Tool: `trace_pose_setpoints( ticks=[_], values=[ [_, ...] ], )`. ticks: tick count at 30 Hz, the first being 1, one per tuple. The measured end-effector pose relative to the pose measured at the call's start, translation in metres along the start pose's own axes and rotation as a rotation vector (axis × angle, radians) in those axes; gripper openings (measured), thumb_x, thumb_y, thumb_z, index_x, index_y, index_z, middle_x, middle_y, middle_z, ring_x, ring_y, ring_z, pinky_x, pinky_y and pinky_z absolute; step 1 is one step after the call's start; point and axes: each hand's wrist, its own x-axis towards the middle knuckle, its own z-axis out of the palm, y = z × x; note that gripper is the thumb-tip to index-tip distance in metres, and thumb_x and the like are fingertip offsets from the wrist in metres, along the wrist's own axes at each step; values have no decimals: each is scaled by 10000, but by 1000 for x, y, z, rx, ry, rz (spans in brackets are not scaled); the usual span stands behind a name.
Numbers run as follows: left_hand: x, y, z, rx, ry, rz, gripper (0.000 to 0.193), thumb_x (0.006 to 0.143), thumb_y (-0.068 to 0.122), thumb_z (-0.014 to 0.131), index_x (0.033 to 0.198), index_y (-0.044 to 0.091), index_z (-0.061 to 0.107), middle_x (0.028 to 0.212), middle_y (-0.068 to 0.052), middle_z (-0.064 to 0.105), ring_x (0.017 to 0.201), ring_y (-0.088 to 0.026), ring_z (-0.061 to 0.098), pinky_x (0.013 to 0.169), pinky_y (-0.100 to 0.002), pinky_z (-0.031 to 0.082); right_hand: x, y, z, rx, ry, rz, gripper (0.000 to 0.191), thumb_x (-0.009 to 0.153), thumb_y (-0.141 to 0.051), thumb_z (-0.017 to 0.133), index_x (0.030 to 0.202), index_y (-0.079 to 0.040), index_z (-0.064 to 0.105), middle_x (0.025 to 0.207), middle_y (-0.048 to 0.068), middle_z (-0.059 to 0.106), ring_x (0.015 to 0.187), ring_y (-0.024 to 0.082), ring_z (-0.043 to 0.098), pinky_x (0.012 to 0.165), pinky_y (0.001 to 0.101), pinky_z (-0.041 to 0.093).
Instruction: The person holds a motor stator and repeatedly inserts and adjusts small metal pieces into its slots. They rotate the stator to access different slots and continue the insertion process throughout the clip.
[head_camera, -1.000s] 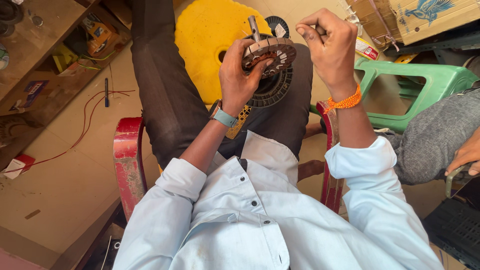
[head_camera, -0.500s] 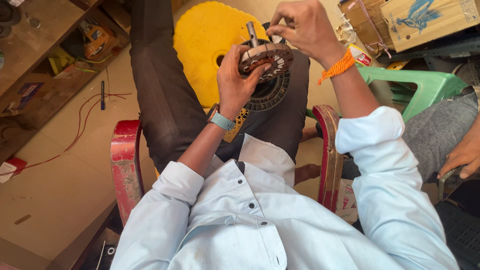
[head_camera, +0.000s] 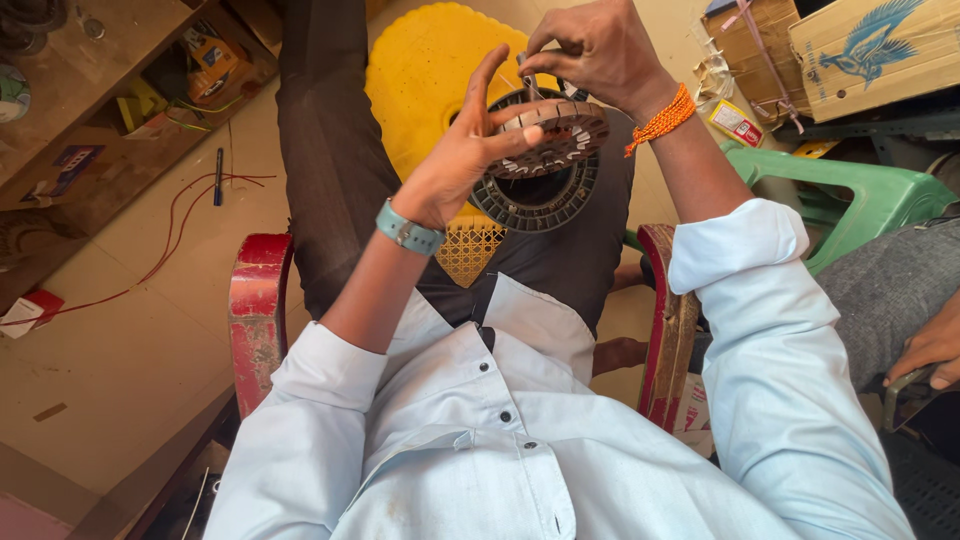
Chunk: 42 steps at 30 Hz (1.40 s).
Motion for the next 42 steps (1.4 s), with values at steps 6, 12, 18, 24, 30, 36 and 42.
trace_pose_setpoints(
  ticks=[6,12,18,24,30,36,42],
  values=[
    [0,-2,-7,103,-25,65,963,979,144,765,1664,207,92,1421,-166,650,1381,-265,572,1210,-410,418,-8,-42,-28,-19,65,195,157,1064,-175,803,1017,-27,780,879,32,724,649,78,523,587,256,385],
    [9,-15,-7,277,-2,250,952,1026,217,761,1669,204,58,1434,-210,629,1421,-270,589,1193,-426,503,-31,-115,-54,31,158,387,105,1010,-68,814,984,10,749,785,38,672,642,53,518,577,247,371],
    [6,-22,-4,397,24,397,839,1030,246,714,1627,170,129,1522,-149,471,1401,-261,568,1137,-425,551,-28,-135,-40,127,251,561,114,989,-63,823,995,21,748,631,12,495,607,36,395,545,250,299],
    [3,-21,4,476,65,420,801,1082,252,697,1672,171,163,1458,-132,621,1409,-263,622,1175,-418,550,-22,-135,-37,334,279,594,105,1029,-63,767,995,29,727,721,-61,576,657,-7,438,569,222,331],
    [-1,-21,4,581,100,448,529,1091,212,690,1548,126,437,1366,-137,681,1322,-219,648,1145,-369,525,-43,-164,-9,253,308,666,50,999,-42,736,999,7,747,789,-23,686,671,18,521,573,230,405],
    [-8,-15,18,594,147,430,515,922,132,808,1375,114,563,1186,-75,723,1118,-190,724,994,-339,585,-62,-183,46,-125,303,446,71,932,-14,762,975,-11,706,860,167,720,770,321,713,666,390,535],
    [-12,-20,38,786,357,500,506,831,103,838,1269,94,584,1057,-68,748,993,-210,766,857,-347,591,-92,-176,21,-92,303,549,65,916,5,740,969,-27,720,897,131,733,801,264,725,701,374,555]
  ],
)
